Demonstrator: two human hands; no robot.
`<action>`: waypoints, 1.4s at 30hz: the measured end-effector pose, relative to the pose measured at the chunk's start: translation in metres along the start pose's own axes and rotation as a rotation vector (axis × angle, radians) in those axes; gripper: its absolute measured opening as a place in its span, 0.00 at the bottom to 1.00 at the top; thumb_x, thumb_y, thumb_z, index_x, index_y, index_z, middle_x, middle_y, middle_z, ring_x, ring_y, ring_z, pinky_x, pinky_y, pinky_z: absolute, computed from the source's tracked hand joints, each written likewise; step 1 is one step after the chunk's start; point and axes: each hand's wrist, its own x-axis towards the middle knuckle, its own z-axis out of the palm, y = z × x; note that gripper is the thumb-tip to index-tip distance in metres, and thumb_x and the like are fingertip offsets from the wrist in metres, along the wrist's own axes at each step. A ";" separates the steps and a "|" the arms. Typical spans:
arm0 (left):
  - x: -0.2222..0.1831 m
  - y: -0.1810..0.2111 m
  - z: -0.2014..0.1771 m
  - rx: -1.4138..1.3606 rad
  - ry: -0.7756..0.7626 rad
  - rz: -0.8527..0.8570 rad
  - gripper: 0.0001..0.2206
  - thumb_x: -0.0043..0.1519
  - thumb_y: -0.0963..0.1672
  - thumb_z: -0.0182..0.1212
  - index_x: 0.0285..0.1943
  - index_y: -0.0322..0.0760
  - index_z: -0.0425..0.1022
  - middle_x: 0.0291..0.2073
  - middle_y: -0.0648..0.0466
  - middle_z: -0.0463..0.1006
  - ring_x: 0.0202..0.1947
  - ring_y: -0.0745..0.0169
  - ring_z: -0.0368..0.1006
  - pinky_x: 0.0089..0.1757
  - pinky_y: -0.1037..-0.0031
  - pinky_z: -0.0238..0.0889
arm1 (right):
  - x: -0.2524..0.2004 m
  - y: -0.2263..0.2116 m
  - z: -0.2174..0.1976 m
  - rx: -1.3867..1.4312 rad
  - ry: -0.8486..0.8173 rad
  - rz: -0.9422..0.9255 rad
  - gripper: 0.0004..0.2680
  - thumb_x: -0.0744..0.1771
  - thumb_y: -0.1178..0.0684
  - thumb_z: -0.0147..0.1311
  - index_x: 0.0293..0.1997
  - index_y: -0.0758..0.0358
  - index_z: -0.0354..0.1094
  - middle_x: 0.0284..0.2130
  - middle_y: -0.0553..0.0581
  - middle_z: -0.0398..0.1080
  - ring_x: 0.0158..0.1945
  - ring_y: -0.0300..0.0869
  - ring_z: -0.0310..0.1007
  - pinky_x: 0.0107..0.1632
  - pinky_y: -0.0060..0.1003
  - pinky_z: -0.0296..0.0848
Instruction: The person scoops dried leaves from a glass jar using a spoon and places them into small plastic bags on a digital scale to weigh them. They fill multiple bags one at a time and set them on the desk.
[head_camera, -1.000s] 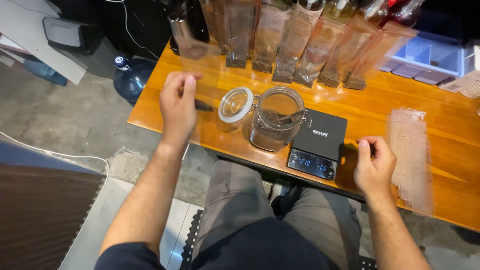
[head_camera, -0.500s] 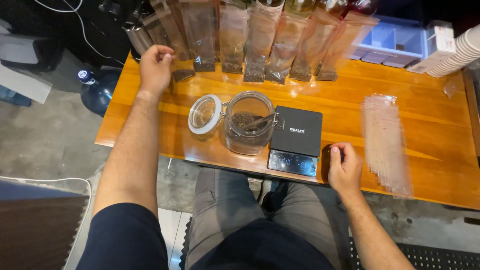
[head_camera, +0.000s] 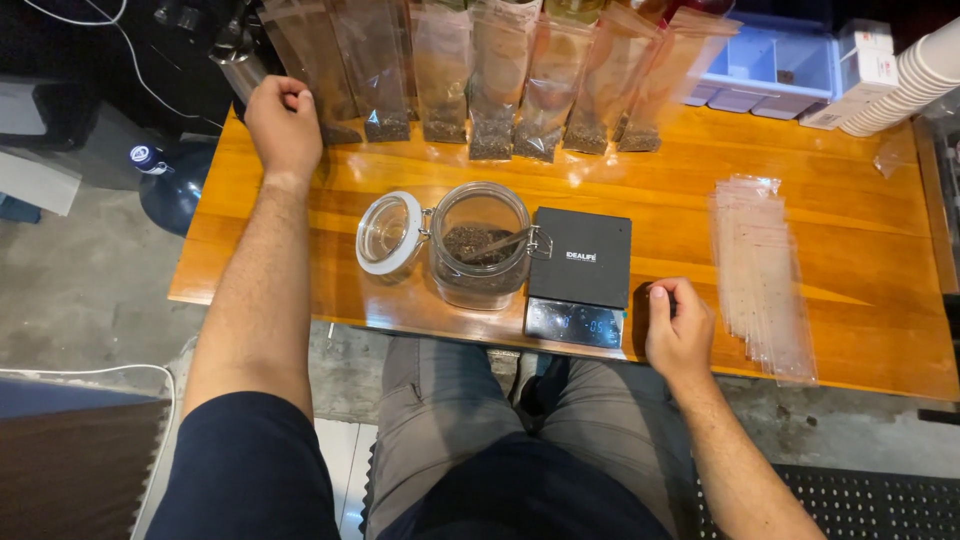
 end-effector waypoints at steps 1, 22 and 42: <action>0.003 -0.001 0.002 -0.003 -0.002 -0.002 0.04 0.62 0.38 0.63 0.35 0.40 0.79 0.30 0.58 0.77 0.33 0.63 0.71 0.37 0.68 0.69 | 0.000 -0.001 0.000 -0.004 0.000 0.001 0.10 0.72 0.51 0.45 0.42 0.66 0.70 0.34 0.56 0.74 0.39 0.47 0.73 0.43 0.44 0.67; -0.013 -0.004 0.006 -0.302 -0.025 -0.294 0.03 0.66 0.39 0.58 0.44 0.43 0.72 0.29 0.60 0.79 0.24 0.71 0.78 0.32 0.78 0.75 | 0.001 -0.008 -0.003 -0.012 0.003 -0.010 0.08 0.70 0.52 0.48 0.37 0.63 0.69 0.28 0.54 0.72 0.33 0.45 0.70 0.37 0.43 0.65; -0.034 -0.065 0.039 -0.195 0.067 -0.191 0.07 0.62 0.41 0.66 0.47 0.44 0.82 0.33 0.53 0.83 0.31 0.60 0.81 0.33 0.71 0.74 | 0.001 -0.006 -0.003 0.049 0.045 -0.065 0.05 0.69 0.55 0.54 0.34 0.59 0.71 0.20 0.61 0.70 0.28 0.59 0.73 0.33 0.47 0.70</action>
